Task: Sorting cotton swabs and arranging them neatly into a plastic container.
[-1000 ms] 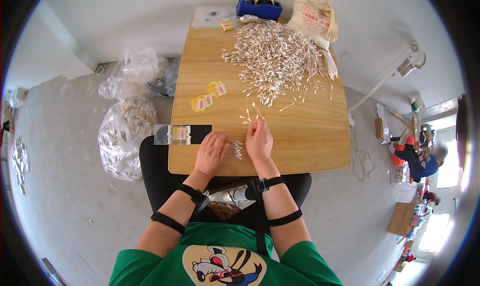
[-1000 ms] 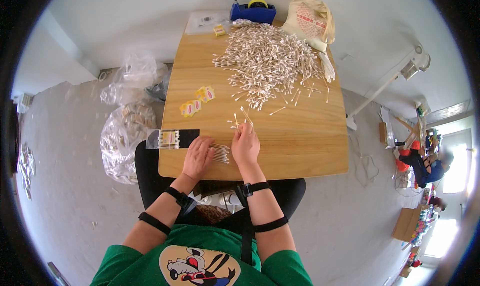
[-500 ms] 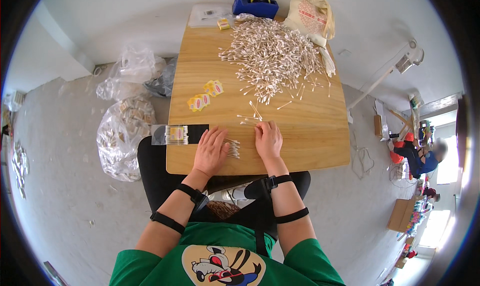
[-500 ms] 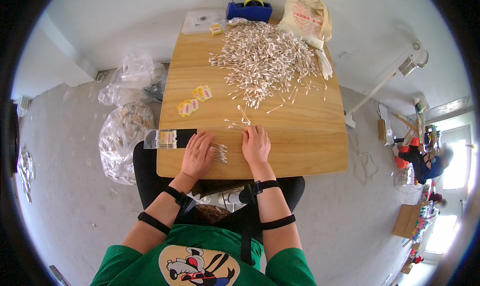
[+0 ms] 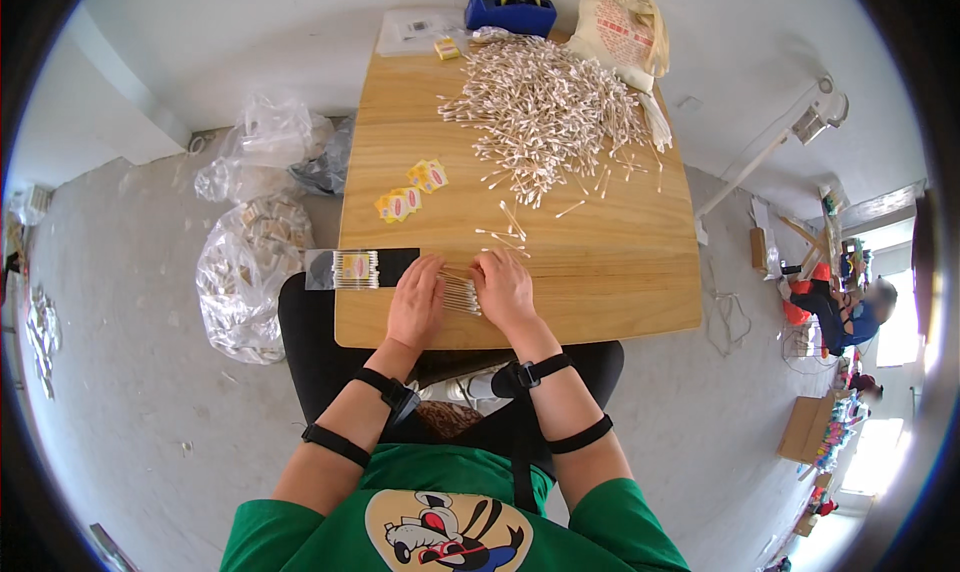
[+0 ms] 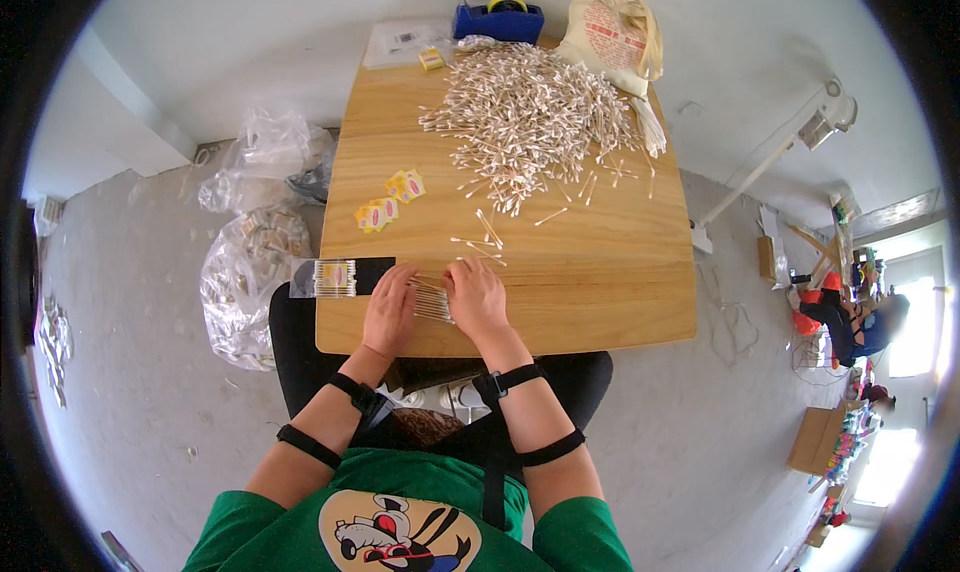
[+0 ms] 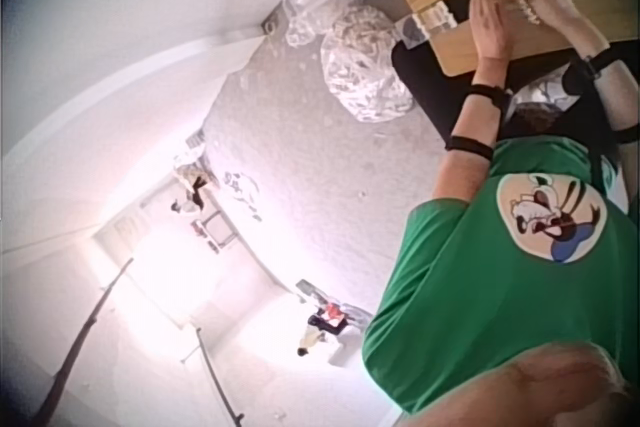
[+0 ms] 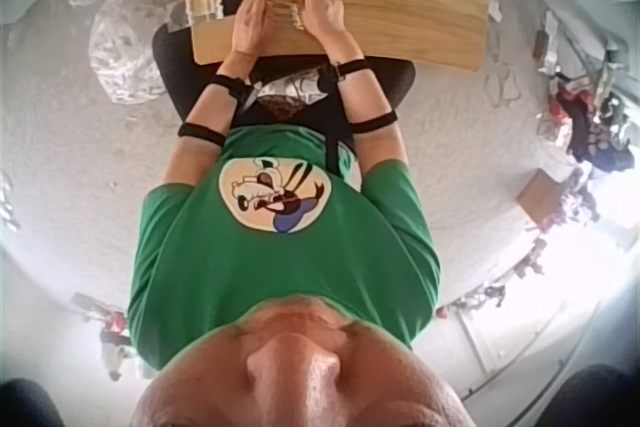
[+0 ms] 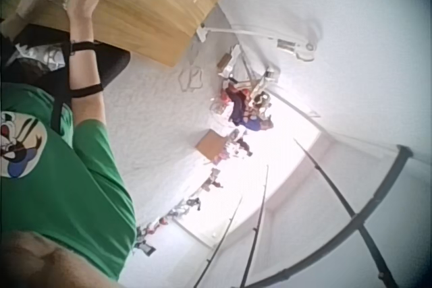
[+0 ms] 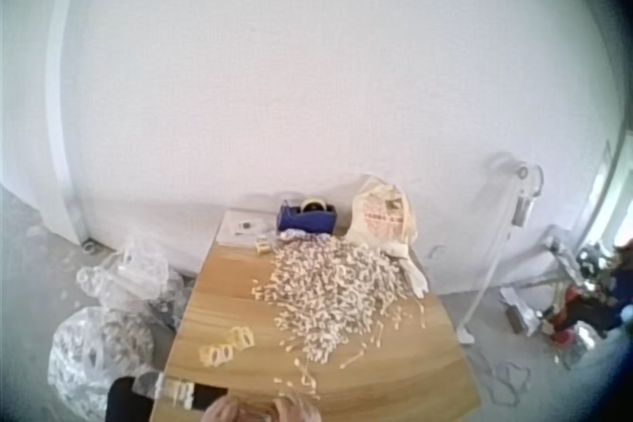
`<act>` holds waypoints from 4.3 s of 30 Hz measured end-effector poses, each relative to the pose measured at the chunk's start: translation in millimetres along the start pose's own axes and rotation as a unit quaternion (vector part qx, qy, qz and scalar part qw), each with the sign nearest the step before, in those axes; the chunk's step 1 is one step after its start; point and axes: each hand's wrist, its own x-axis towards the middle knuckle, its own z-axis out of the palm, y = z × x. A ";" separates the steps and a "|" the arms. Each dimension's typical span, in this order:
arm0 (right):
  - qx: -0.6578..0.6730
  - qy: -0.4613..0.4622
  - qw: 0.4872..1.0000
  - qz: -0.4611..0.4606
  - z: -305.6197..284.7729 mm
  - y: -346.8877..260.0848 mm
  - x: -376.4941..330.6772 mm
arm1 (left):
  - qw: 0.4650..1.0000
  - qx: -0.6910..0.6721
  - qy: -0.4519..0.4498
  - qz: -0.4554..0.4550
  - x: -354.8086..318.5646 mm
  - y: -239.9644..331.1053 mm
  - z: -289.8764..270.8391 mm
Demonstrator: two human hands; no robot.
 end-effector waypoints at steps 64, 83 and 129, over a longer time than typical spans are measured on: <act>0.169 0.146 0.974 0.036 -4.2 4.6 -45.4 | 0.953 0.251 -0.166 0.044 0.1 6.6 0.0; 0.144 0.151 0.978 0.002 -1.8 -9.9 -54.1 | 0.951 0.263 -0.157 0.030 -1.8 5.8 2.6; 0.066 0.136 0.987 0.059 5.3 -14.1 -40.9 | 0.948 0.266 -0.172 0.022 -0.6 6.7 1.7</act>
